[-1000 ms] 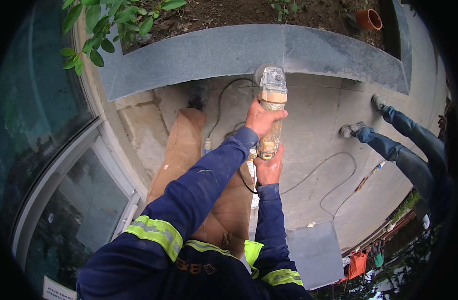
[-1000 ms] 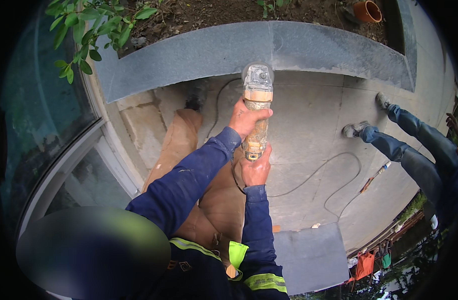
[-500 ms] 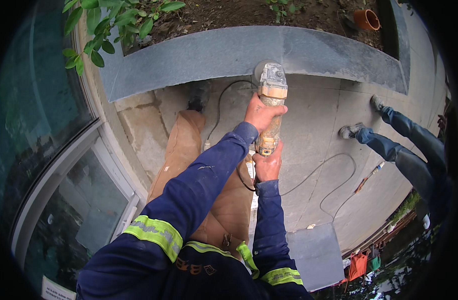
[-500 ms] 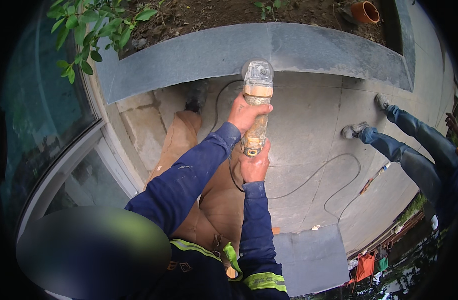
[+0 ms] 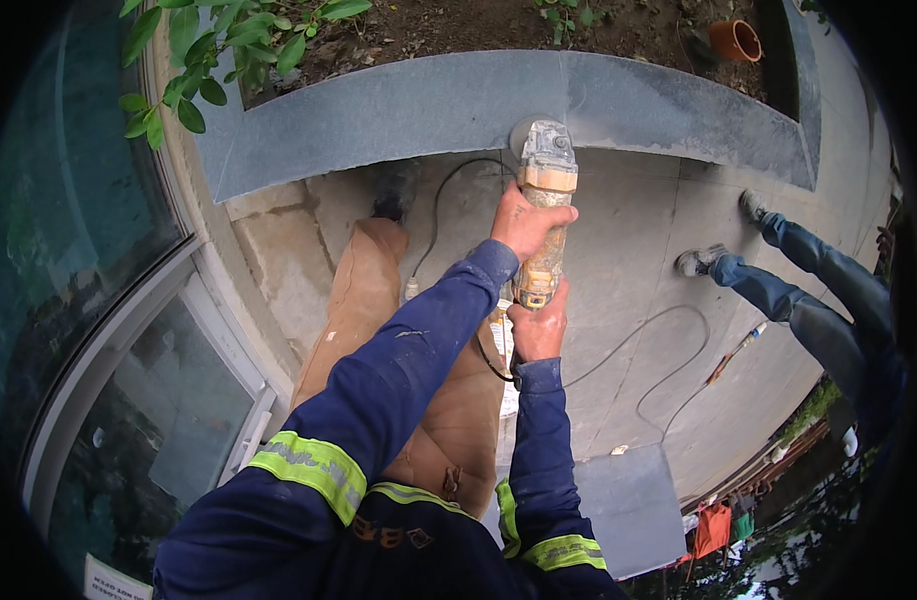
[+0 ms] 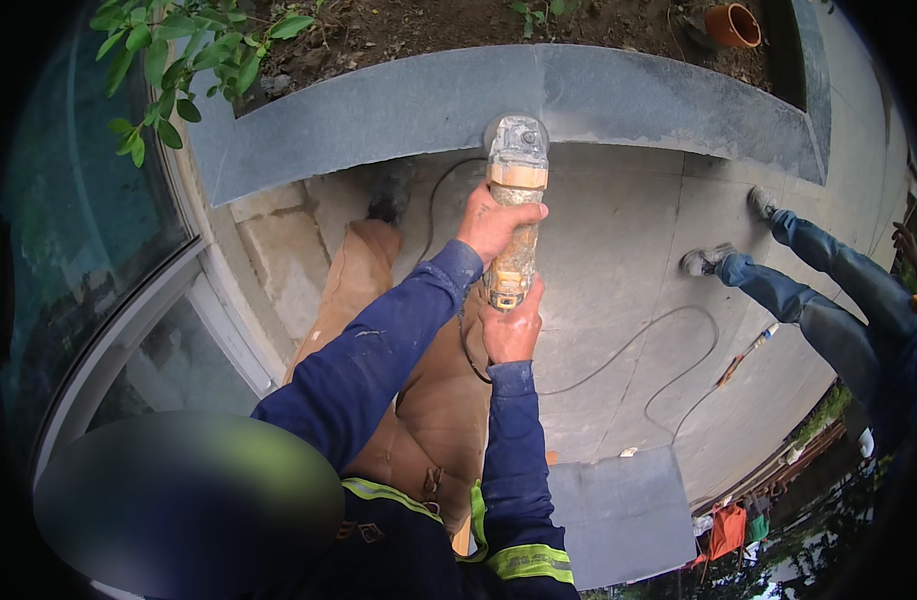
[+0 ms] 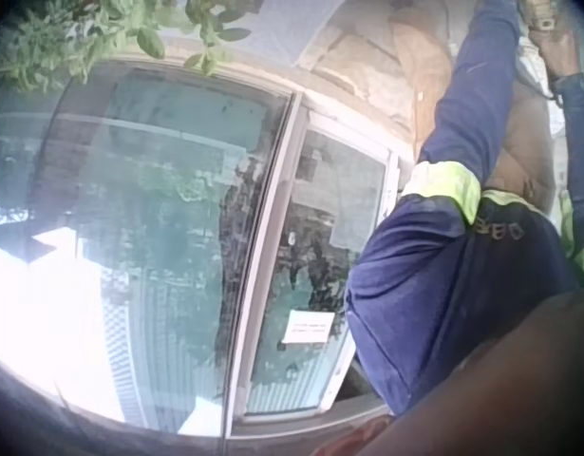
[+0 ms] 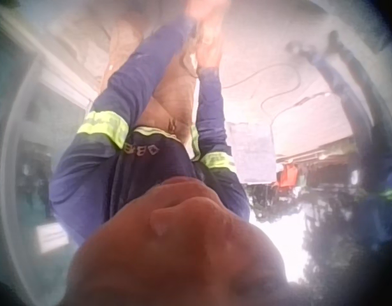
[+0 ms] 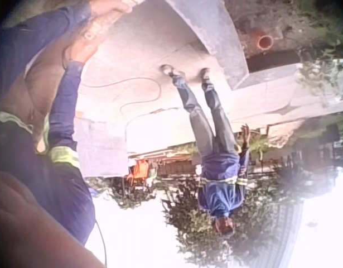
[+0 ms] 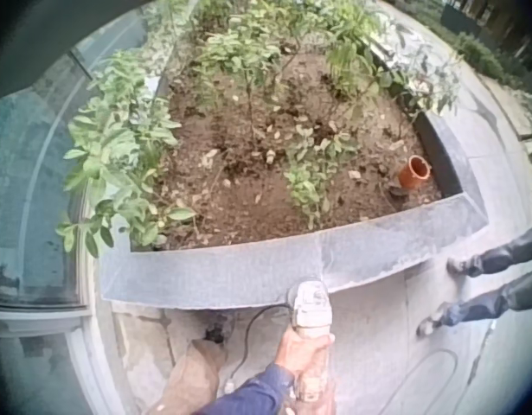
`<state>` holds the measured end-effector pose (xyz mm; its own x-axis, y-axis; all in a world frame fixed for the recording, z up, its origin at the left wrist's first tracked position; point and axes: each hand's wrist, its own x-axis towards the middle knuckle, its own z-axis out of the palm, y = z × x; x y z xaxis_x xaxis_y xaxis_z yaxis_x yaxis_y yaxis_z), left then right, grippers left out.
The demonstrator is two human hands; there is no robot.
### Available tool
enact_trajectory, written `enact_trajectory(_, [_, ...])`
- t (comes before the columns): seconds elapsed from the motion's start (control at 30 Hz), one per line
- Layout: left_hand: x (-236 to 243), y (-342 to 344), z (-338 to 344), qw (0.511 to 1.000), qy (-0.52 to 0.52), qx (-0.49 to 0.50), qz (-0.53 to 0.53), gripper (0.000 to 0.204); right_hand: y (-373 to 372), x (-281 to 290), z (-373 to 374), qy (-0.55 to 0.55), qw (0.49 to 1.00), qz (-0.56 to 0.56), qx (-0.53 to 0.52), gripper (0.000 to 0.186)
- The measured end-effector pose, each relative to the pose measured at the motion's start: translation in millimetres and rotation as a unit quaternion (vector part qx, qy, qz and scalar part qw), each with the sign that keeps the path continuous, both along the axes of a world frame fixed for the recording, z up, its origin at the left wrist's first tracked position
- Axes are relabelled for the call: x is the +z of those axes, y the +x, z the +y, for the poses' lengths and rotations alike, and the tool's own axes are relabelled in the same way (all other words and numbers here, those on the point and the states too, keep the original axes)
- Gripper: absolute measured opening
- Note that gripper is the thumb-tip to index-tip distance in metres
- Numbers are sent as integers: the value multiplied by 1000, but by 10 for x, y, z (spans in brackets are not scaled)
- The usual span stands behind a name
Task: The person uses an angle grinder to smooth the edge of a curved stone border. The person holds the tool with both hands and moves it along the stone surface, occasionally pausing to wipe the area with a hand.
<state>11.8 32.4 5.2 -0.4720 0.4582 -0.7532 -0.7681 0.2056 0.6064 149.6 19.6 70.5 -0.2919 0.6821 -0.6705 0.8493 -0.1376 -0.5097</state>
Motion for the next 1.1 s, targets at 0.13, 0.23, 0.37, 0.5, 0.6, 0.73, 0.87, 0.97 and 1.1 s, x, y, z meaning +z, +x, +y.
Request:
enact_trajectory(0.13, [-140, -53, 110, 1000, -11, -2, 18, 61, -117, 17, 85, 4, 1000, 22, -4, 77])
enact_trajectory(0.23, [-139, 68, 48, 999, -28, -20, 1, 63, -78, 125, 35, -13, 1000, -5, -24, 67])
enact_trajectory(0.37, [-47, 175, -93, 1000, -27, -7, -9, 62, 53, 153, -90, -19, 999, -20, -25, 71])
enact_trajectory(0.5, [-117, 59, -26, 1000, -18, -8, -14, 64, -2, 62, -10, 2, 1000, -4, 3, 74])
enact_trajectory(0.6, [-158, -70, 147, 998, -43, -27, 21, 67, -122, 29, 120, -9, 1000, 0, -8, 76])
enact_trajectory(0.73, [-103, 66, 195, 997, -56, -40, 26, 52, -23, 40, 139, -28, 999, -4, -32, 77])
enact_trajectory(0.87, [-46, 194, -11, 1000, -28, 4, -14, 63, 75, 153, 37, -32, 998, -43, -14, 74])
enact_trajectory(0.97, [21, 125, -75, 999, -21, 35, -16, 52, 110, 94, -12, 3, 1000, 12, 23, 74])
enact_trajectory(1.1, [-36, -29, 9, 999, 4, 34, -12, 55, -56, 15, 90, -6, 1000, 1, 29, 77])
